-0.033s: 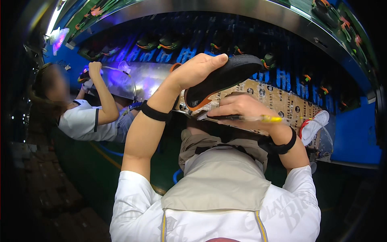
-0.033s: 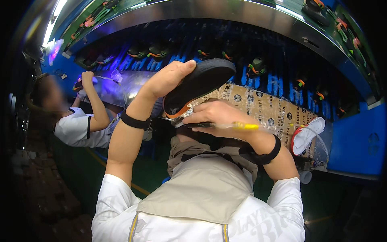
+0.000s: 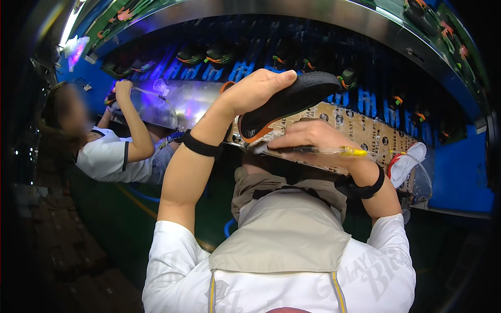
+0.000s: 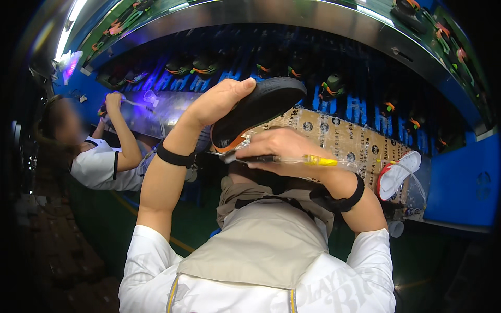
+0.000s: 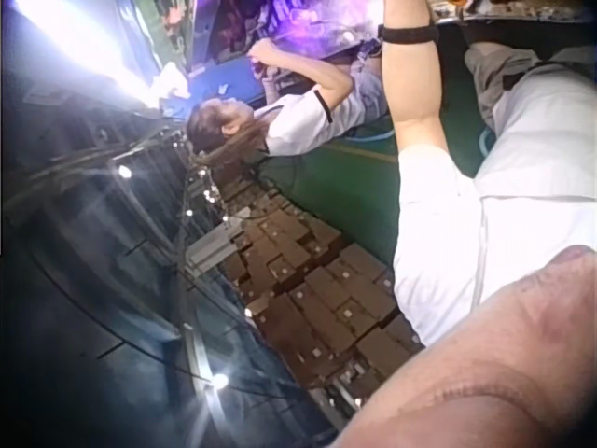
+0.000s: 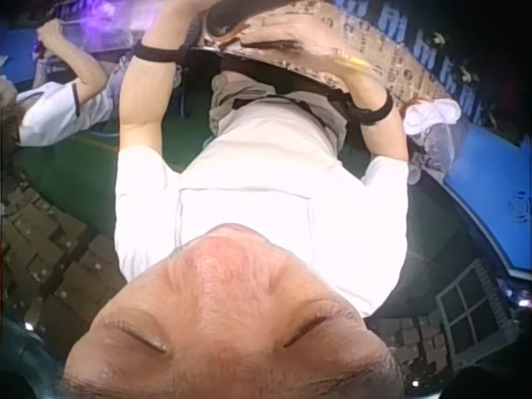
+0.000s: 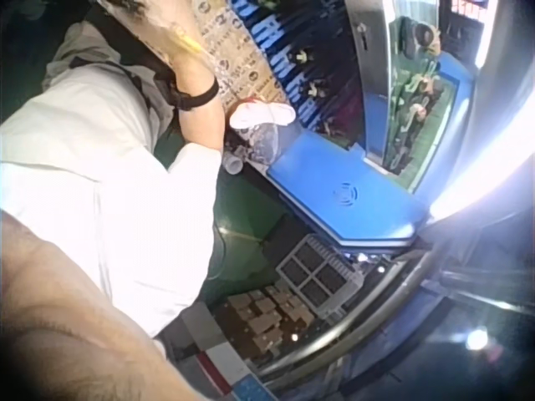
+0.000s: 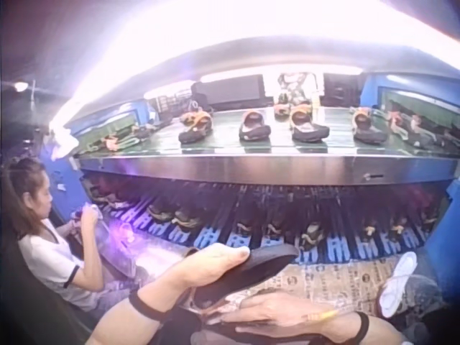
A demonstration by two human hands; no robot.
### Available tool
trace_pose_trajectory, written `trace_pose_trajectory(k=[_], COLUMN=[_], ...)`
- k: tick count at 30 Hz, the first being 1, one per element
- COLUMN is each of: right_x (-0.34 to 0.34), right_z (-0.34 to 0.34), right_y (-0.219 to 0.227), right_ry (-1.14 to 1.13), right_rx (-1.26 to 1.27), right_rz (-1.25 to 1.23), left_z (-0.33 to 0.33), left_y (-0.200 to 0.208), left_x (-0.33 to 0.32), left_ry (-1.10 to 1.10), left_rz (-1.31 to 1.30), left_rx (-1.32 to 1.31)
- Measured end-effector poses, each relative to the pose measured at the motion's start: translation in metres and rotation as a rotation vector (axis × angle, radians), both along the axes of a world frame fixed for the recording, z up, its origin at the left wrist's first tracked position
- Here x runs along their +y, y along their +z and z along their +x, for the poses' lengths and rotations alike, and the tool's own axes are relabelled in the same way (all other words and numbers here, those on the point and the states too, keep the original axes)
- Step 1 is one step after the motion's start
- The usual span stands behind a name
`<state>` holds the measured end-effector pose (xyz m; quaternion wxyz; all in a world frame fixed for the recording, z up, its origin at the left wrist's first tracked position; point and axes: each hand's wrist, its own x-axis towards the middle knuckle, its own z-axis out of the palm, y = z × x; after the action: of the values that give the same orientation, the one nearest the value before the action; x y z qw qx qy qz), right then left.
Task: The recorder uses a brush to apply glue or adhesive to the black outsoles of various shoes and then places them on a conveyor belt.
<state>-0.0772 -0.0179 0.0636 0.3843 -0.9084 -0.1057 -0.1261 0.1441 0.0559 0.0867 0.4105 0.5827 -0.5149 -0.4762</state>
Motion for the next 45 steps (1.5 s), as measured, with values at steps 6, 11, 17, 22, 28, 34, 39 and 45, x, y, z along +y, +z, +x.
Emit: trace_pose_trajectory(k=[6, 11, 17, 22, 28, 34, 39, 45], right_x=[-0.001, -0.006, -0.012, -0.011, 0.006, 0.004, 0.014, 0.043], right_z=[0.008, -0.002, -0.02, -0.014, 0.02, 0.048, 0.058, 0.022], right_y=[-0.009, -0.012, -0.062, -0.105, -0.112, -0.087, -0.09, -0.069], right_ry=[-0.07, -0.062, -0.568, -0.666, -0.714, -0.83, -0.839, -0.51], right_rx=[-0.063, -0.162, -0.027, 0.063, 0.092, 0.131, -0.208, -0.039], right_rz=[-0.327, 0.058, 0.606, 0.902, 0.888, 0.657, 0.568, 0.099], left_z=[0.011, 0.044, 0.034, 0.009, -0.045, -0.08, -0.091, -0.076], left_y=[-0.011, -0.059, -0.122, -0.182, -0.221, -0.192, -0.184, -0.199], left_x=[-0.005, 0.017, 0.095, 0.148, 0.12, 0.091, 0.087, 0.086], left_ry=[-0.006, 0.332, 0.486, 0.224, 0.413, 0.45, 0.421, 0.477], left_rz=[0.025, -0.21, -0.303, 0.017, 0.092, -0.041, -0.066, -0.249], left_rx=[-0.056, 0.387, 1.031, 1.318, 1.529, 1.569, 1.449, 1.428])
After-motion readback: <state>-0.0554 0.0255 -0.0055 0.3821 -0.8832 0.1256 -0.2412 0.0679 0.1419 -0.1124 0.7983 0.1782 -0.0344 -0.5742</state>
